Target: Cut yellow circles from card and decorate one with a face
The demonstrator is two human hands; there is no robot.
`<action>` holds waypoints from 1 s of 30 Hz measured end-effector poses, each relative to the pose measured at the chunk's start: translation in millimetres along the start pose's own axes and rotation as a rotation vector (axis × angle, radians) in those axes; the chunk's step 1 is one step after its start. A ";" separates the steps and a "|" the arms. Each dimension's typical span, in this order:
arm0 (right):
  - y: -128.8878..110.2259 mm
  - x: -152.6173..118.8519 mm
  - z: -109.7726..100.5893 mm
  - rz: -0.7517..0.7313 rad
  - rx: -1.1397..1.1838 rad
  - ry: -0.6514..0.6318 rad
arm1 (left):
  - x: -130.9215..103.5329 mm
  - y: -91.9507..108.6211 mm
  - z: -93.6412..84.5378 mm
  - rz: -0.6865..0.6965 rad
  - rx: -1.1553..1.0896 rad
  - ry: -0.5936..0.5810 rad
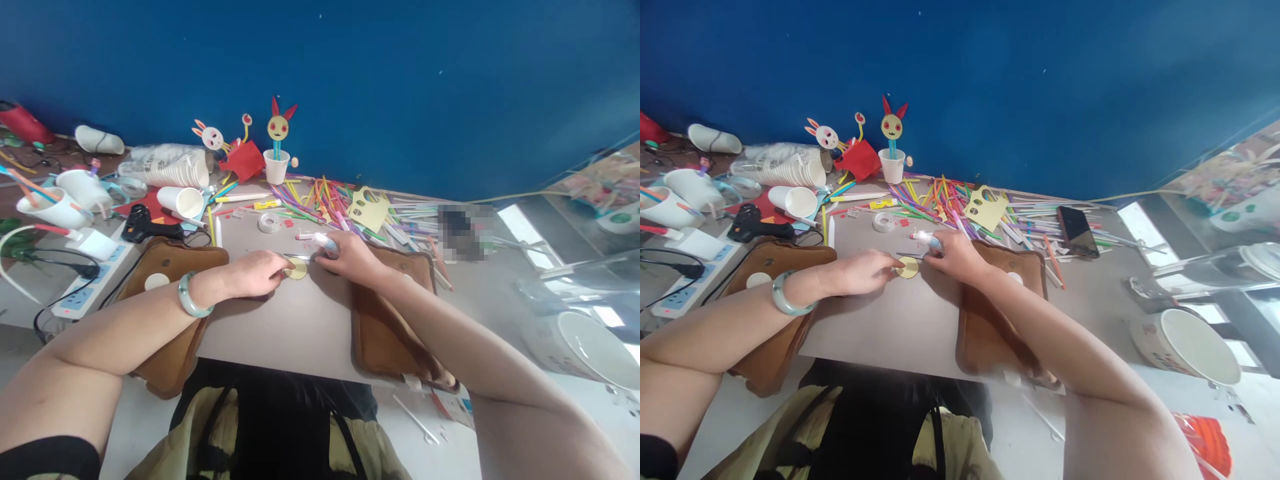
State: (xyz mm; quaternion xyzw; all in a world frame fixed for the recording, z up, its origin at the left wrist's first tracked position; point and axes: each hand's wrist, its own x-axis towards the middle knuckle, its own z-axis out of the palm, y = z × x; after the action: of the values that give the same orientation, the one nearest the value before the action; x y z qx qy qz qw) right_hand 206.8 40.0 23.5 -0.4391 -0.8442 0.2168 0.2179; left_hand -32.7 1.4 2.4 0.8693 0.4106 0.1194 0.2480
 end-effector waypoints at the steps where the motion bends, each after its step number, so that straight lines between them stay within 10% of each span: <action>1: -5.3 -1.0 -1.9 0.055 0.047 0.015 | 1.0 -0.3 -1.0 -0.038 -0.036 0.028; 6: -38.4 -5.7 -0.5 0.299 0.423 0.104 | 4.5 -1.4 -6.8 -0.128 -0.382 0.169; 13: -51.5 -6.6 21.4 0.285 0.415 0.179 | 6.7 3.1 -7.4 -0.134 -0.698 0.353; 30: -39.1 -15.2 37.3 0.195 0.468 0.304 | 10.5 9.6 -6.5 -0.268 -0.776 0.310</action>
State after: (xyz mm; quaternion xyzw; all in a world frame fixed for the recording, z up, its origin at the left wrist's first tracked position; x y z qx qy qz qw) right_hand 168.6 0.4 12.3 -0.4834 -0.6830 0.3571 0.4151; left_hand -22.4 6.5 13.1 0.6225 0.4769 0.3605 0.5050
